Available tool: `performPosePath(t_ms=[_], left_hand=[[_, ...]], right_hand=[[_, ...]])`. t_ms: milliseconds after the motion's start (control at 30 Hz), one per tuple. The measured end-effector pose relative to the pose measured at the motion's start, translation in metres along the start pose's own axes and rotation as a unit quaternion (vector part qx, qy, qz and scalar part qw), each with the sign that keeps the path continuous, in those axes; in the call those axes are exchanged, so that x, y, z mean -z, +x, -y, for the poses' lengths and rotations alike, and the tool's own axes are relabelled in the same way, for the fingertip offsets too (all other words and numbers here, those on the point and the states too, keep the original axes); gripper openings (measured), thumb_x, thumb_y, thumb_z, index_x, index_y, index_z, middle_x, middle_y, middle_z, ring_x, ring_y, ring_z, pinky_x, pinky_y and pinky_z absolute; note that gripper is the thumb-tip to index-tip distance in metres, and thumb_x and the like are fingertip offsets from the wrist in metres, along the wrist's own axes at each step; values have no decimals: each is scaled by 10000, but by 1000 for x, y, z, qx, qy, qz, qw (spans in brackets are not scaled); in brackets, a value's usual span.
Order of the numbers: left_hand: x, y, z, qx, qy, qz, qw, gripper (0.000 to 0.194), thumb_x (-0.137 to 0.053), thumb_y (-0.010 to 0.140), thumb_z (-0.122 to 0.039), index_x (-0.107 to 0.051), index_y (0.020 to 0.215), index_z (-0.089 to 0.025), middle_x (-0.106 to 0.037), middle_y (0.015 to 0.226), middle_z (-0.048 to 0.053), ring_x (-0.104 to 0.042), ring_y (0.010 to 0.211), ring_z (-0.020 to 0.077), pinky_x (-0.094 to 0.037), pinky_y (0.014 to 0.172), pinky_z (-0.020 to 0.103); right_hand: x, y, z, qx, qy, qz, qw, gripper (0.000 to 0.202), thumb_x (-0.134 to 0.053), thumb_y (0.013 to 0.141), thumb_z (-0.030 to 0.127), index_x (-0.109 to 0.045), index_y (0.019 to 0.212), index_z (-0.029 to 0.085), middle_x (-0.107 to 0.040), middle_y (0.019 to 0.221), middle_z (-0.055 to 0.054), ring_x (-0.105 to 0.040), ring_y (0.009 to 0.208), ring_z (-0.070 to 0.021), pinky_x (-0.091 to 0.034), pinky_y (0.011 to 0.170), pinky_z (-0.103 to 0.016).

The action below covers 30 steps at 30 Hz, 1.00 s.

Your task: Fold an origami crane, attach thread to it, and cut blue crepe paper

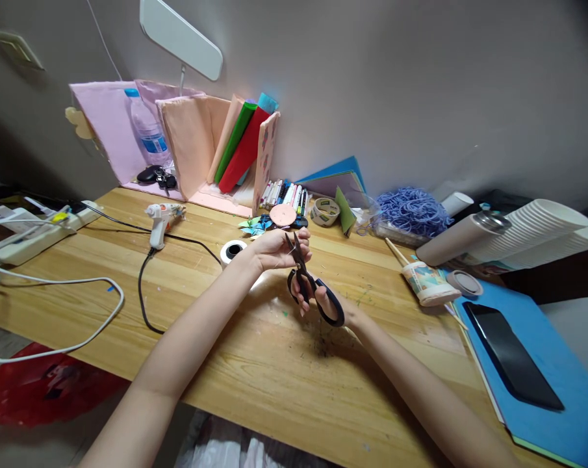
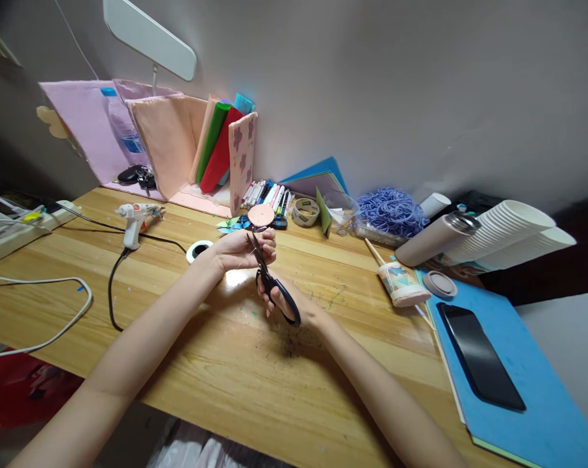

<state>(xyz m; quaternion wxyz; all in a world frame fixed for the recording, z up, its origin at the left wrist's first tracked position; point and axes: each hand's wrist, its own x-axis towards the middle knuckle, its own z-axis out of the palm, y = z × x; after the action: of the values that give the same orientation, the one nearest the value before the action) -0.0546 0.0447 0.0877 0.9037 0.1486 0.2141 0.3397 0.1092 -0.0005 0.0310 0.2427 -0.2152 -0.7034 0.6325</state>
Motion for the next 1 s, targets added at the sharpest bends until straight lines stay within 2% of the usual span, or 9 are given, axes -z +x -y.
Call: performPosePath(t_ms=[100,333,533,833,1000], left_hand=[[4,2,1,-6,13,16,1000,220,-391,734,49,-460,640,-138,-372,534,-39,-456,484,71,-435,623,214],[4,2,2,-12,34,9,999,193,-439,717,45,-462,662,-139,-378,527,-53,-445,461,61,-428,605,214],[4,3,1,0,45,9,999,234,-397,799,-4,-435,609,-136,-337,503,-58,-423,446,58,-452,614,212],[7,5,1,7,37,10,999,220,-397,799,11,-443,636,-130,-325,522,-60,-394,450,48,-448,604,192],[7,6,2,6,39,11,999,236,-375,831,-27,-437,629,-132,-321,516,-60,-392,452,54,-450,619,205]], right_hand=[[-2,2,-3,3,36,-11,999,675,-308,645,839,-418,819,196,-392,681,28,-398,477,-81,-461,488,-266],[-7,7,0,-2,140,-2,990,708,-322,598,863,-437,777,188,-404,639,38,-393,440,-70,-495,478,-284],[-9,10,-3,13,159,5,987,699,-314,593,865,-403,750,190,-395,612,51,-368,402,-54,-430,390,-223],[-5,5,-7,-34,178,6,983,668,-393,590,843,-398,722,188,-374,565,73,-307,357,-28,-311,327,-160],[-6,7,-6,-19,158,-9,987,684,-377,583,850,-423,733,185,-408,571,62,-362,370,-41,-371,352,-180]])
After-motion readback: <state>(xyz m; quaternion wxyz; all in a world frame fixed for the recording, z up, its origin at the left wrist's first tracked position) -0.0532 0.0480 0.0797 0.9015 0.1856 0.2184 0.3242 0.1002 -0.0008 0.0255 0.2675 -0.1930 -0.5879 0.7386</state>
